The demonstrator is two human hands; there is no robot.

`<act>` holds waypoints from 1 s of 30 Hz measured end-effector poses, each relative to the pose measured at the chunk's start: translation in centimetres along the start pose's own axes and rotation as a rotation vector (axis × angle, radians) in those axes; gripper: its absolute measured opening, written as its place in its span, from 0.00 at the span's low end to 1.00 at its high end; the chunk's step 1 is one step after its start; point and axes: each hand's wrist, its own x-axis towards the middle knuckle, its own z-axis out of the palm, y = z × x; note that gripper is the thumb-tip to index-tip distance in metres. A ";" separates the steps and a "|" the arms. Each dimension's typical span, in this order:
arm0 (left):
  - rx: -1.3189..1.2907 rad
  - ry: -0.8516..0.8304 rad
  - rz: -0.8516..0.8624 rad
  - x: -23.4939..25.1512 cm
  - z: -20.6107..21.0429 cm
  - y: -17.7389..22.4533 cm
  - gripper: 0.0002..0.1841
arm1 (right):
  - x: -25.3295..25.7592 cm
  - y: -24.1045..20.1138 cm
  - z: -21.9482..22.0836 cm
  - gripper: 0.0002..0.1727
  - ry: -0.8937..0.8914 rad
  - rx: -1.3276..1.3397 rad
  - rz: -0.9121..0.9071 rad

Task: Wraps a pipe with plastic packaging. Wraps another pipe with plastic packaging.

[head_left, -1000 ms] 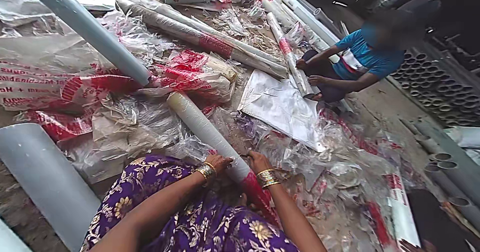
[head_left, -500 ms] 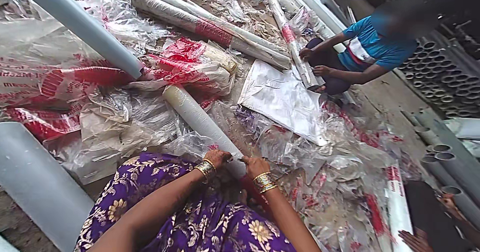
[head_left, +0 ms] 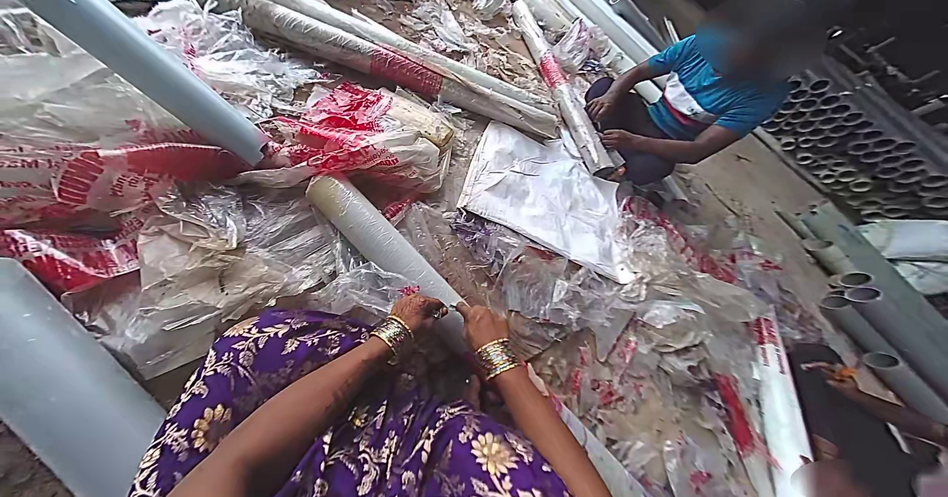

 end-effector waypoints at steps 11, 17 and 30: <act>-0.084 0.126 0.037 0.0 0.6 -0.5 0.20 | -1.2 -0.5 -1.4 0.28 0.148 0.079 0.019; -0.288 0.233 -0.082 0.4 0.4 -0.5 0.18 | -2.8 0.1 0.8 0.19 -0.235 -0.093 0.061; 0.087 0.061 -0.043 -2.6 -0.8 1.2 0.16 | -4.4 3.7 -6.1 0.23 0.157 0.178 0.040</act>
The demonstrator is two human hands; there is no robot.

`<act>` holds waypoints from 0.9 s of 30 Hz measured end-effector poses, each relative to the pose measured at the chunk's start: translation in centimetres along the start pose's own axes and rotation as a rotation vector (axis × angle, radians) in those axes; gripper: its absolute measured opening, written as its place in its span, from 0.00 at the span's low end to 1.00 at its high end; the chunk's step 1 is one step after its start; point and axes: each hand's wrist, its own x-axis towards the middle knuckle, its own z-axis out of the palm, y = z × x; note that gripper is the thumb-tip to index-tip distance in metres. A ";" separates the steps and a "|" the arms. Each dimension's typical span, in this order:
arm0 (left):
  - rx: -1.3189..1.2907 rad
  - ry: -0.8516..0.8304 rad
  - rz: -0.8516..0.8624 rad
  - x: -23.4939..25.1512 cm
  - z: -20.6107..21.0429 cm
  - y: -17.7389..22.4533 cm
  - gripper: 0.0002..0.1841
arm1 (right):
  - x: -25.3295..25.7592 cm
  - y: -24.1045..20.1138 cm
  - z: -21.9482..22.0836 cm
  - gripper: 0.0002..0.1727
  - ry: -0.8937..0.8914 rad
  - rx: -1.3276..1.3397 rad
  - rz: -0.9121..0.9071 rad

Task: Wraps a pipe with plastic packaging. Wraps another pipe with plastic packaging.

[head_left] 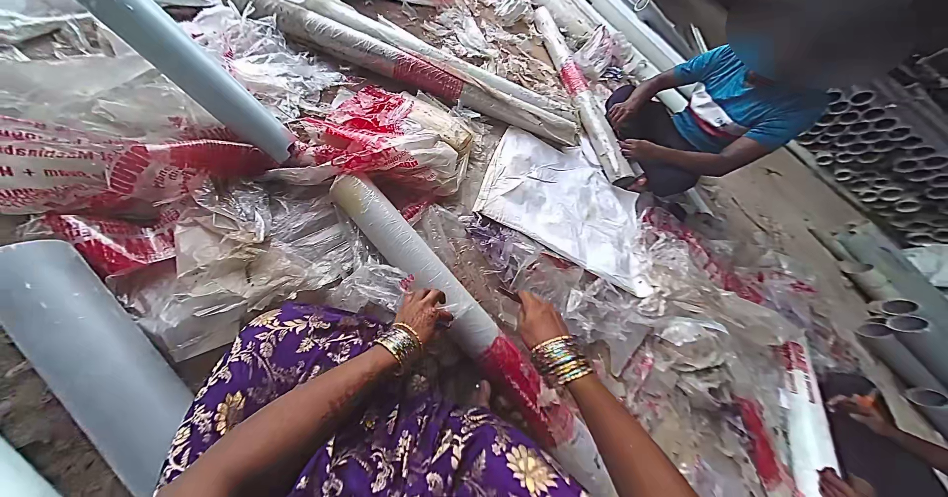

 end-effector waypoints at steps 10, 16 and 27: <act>-0.411 0.035 -0.118 2.8 -1.0 -0.2 0.20 | 2.5 -3.2 -1.6 0.21 -0.039 0.018 0.065; -0.674 0.068 -0.224 2.9 -0.7 -0.9 0.18 | 5.5 -6.4 11.0 0.26 0.324 0.998 0.462; -0.754 0.066 -0.187 3.3 -0.6 -0.7 0.17 | 3.5 -10.0 12.4 0.19 0.357 0.849 0.517</act>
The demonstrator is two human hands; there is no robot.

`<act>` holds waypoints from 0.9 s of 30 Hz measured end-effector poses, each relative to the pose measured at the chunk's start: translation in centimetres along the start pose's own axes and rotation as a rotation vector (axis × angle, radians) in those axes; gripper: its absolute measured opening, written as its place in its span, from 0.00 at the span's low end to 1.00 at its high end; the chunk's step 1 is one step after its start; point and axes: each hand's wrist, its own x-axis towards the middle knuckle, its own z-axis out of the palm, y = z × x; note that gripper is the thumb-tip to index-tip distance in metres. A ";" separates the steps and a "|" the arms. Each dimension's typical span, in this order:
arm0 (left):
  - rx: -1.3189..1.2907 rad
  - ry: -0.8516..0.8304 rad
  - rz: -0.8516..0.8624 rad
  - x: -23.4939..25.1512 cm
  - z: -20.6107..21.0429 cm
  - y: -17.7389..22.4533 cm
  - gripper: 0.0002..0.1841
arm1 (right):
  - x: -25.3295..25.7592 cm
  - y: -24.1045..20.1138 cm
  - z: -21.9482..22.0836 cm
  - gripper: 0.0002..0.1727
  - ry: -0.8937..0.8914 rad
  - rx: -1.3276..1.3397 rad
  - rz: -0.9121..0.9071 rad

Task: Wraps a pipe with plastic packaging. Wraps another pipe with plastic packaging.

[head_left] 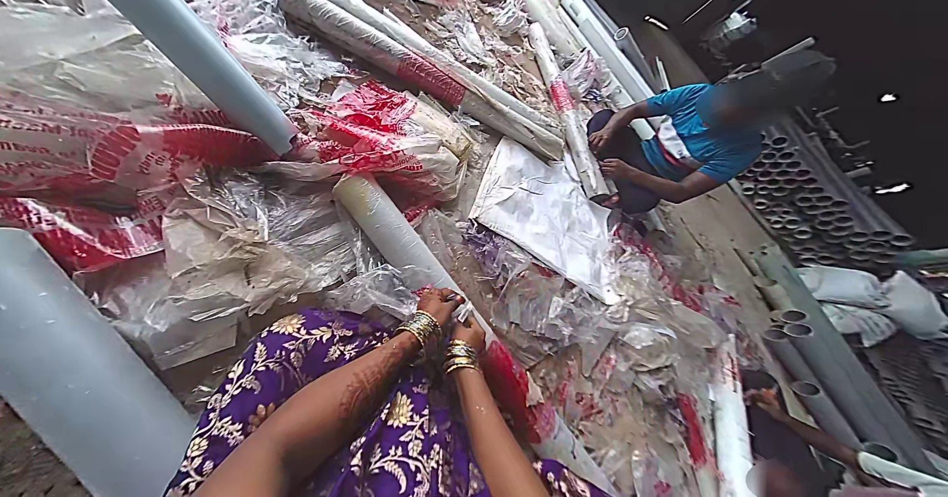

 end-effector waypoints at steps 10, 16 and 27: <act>-0.029 0.023 0.014 -0.5 -0.3 0.4 0.15 | 0.5 -0.6 -1.2 0.13 -0.096 -0.122 -0.019; -0.106 0.054 0.049 -1.2 -0.6 0.8 0.13 | 1.3 -0.4 -0.5 0.15 -0.082 0.055 0.011; -0.106 0.125 0.052 -3.4 -1.9 2.0 0.12 | 2.0 0.3 0.4 0.17 -0.159 -0.130 -0.044</act>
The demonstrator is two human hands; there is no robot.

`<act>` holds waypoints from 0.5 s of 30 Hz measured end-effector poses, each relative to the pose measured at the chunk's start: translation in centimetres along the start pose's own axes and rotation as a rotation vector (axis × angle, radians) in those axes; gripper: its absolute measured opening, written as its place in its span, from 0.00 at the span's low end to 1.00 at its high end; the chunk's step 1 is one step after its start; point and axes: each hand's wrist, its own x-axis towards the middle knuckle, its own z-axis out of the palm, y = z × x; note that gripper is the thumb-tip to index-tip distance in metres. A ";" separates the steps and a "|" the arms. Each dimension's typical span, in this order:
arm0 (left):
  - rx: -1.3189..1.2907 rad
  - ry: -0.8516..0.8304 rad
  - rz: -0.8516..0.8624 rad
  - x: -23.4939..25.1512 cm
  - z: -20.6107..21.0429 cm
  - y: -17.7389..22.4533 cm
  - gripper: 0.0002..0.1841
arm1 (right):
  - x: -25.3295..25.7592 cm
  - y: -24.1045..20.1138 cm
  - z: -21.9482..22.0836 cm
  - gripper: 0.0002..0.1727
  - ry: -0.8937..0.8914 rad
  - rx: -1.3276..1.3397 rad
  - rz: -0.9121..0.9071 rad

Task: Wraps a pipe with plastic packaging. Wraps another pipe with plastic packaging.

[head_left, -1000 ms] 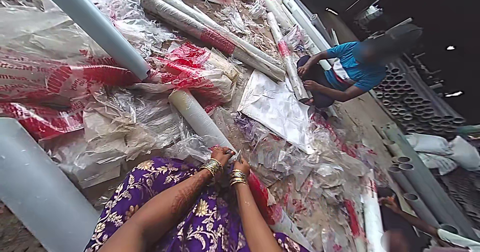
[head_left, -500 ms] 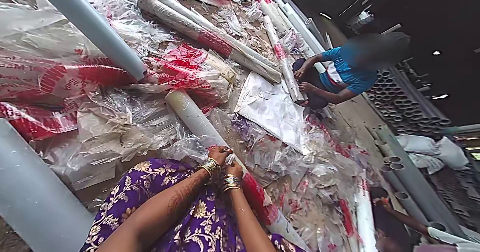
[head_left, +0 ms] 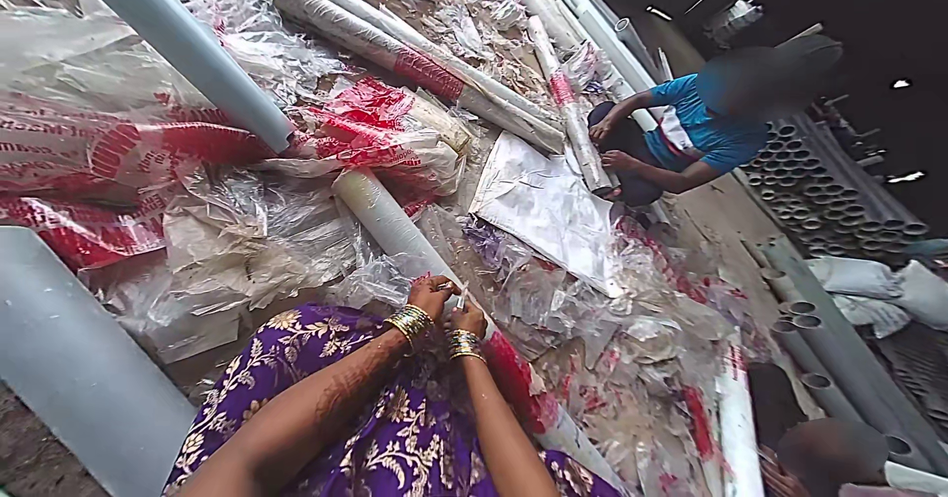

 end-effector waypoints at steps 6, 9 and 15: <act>-0.135 0.194 -0.030 0.5 -2.2 2.3 0.10 | -0.9 -0.1 0.9 0.17 0.045 0.028 -0.018; -0.120 0.190 -0.044 0.2 -3.1 2.3 0.11 | -1.2 -0.3 1.5 0.20 0.067 0.170 -0.007; -0.190 0.225 -0.061 0.5 -3.8 2.6 0.10 | -1.2 -1.8 1.7 0.29 0.163 0.358 -0.027</act>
